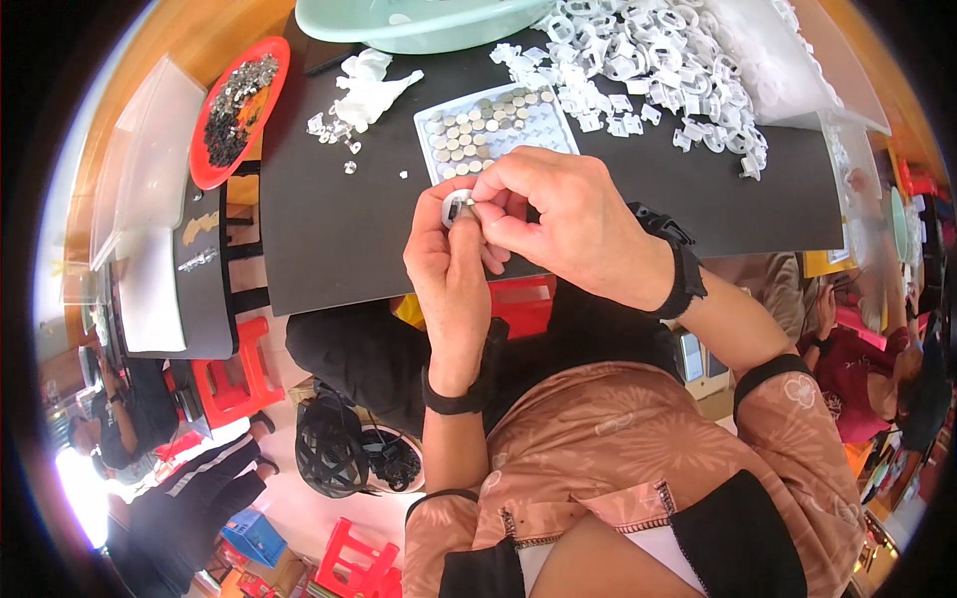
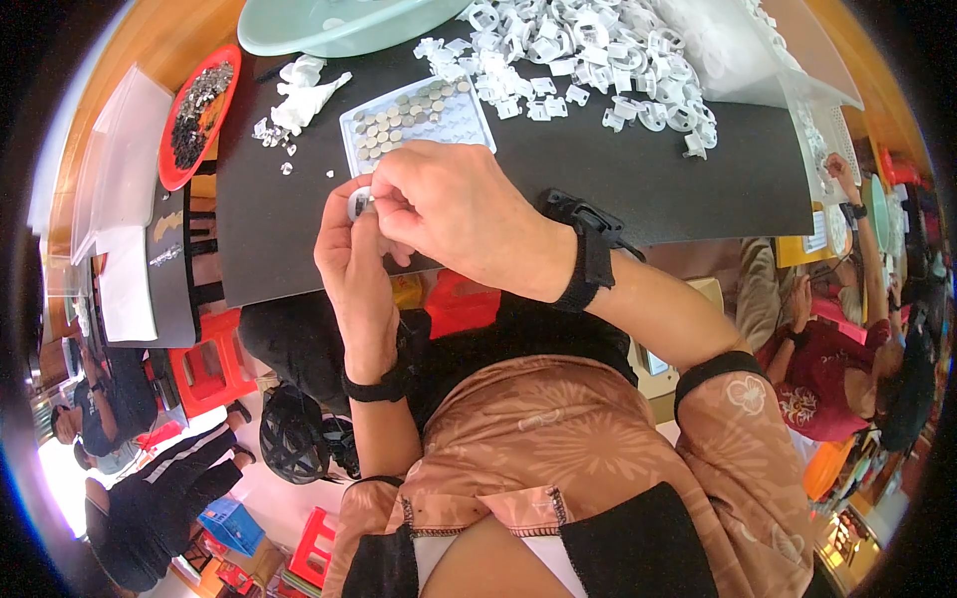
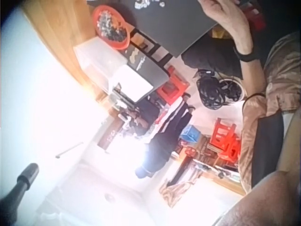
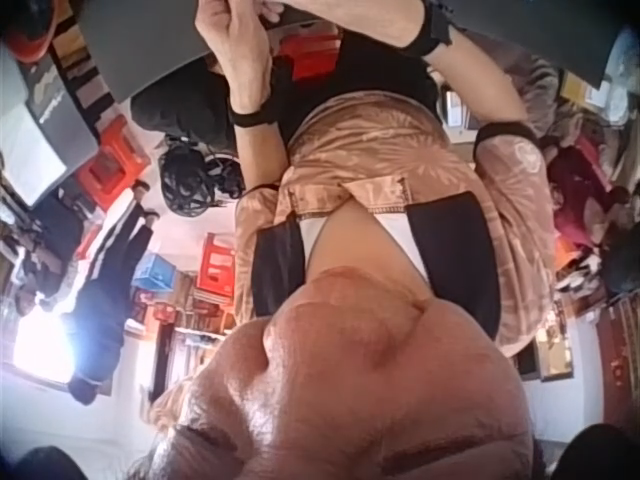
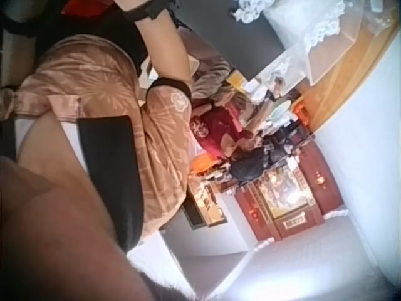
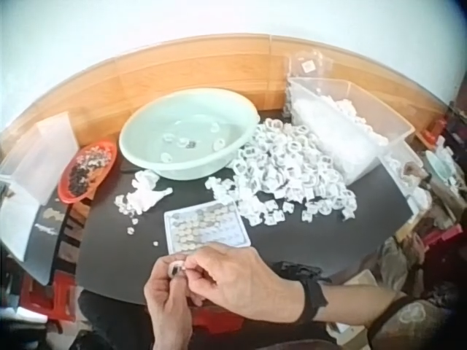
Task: Assembling small plastic components by inserting pins and smaller pieces.
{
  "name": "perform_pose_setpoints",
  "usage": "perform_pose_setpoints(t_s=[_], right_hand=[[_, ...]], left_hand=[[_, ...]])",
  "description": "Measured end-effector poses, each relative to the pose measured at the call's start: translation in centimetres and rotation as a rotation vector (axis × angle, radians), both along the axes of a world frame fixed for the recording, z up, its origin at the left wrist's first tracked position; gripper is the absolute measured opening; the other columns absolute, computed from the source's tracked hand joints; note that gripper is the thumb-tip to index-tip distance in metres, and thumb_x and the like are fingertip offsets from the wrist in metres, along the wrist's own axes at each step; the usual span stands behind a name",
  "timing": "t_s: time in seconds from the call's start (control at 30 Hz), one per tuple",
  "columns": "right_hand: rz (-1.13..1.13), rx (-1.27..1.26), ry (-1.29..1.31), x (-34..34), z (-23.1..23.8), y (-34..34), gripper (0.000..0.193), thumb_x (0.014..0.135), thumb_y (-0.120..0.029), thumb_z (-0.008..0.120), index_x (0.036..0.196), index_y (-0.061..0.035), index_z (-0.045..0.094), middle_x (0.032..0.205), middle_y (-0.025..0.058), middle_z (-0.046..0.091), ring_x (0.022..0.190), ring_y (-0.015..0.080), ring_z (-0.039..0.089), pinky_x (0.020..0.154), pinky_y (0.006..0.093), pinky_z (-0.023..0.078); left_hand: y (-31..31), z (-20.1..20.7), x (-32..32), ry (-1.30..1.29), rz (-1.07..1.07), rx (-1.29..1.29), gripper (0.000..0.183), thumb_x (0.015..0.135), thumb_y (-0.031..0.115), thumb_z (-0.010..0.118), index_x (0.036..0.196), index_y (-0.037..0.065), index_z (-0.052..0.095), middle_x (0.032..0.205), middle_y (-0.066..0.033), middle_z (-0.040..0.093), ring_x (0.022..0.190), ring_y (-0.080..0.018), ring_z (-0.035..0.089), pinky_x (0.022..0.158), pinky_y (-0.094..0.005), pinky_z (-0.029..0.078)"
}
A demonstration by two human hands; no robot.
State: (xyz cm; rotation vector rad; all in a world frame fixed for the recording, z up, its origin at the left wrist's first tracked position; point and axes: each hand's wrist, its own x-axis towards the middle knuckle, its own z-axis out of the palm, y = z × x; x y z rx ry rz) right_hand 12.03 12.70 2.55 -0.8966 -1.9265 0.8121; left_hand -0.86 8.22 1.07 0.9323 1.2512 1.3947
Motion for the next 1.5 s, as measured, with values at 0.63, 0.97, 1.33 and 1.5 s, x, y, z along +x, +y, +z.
perform_pose_setpoints(t_s=[0.63, 0.97, 1.33, 1.5], right_hand=[[-0.101, 0.271, -0.151, 0.1, -0.7, -0.5, 0.018, 0.075, -0.001, 0.069, 0.087, -0.0044, 0.056, 0.075, 0.0061, 0.057, 0.058, 0.0231, 0.061, 0.049, 0.0304, 0.048], [-0.103, 0.178, -0.139, 0.4, -0.4, -0.1, 0.014, 0.075, -0.002, 0.069, 0.086, -0.0028, 0.06, 0.075, 0.0088, 0.061, 0.061, 0.0255, 0.062, 0.052, 0.0312, 0.049], [0.063, -0.337, 0.144, 1.9, -0.2, 2.5, 0.013, 0.074, -0.008, 0.07, 0.082, 0.0012, 0.067, 0.074, 0.0122, 0.069, 0.066, 0.0216, 0.067, 0.063, 0.0297, 0.052], [0.151, -0.599, 0.154, 2.1, 0.5, 2.3, 0.014, 0.076, -0.007, 0.071, 0.085, 0.0037, 0.068, 0.07, 0.0101, 0.067, 0.06, 0.0125, 0.063, 0.059, 0.0268, 0.051]], left_hand=[[-0.1, 0.2, 0.1, 0.046, -0.065, 0.044, 0.032, 0.097, 0.002, 0.042, 0.128, -0.006, 0.051, 0.101, -0.0076, 0.063, 0.09, -0.0085, 0.059, 0.08, -0.0221, 0.048], [-0.3, 0.3, 0.3, 0.017, -0.057, 0.053, 0.038, 0.098, 0.0, 0.042, 0.135, -0.007, 0.045, 0.112, -0.0124, 0.062, 0.091, -0.0117, 0.062, 0.082, -0.0263, 0.052], [-0.3, 0.3, -0.2, 0.058, -0.154, 0.052, 0.041, 0.1, 0.008, 0.043, 0.138, -0.006, 0.042, 0.106, -0.011, 0.064, 0.088, -0.0136, 0.064, 0.08, -0.0264, 0.052], [-0.5, 0.1, -0.2, 0.064, -0.164, 0.061, 0.04, 0.099, 0.008, 0.046, 0.136, -0.007, 0.044, 0.11, -0.0133, 0.065, 0.09, -0.0166, 0.067, 0.078, -0.0256, 0.052]])
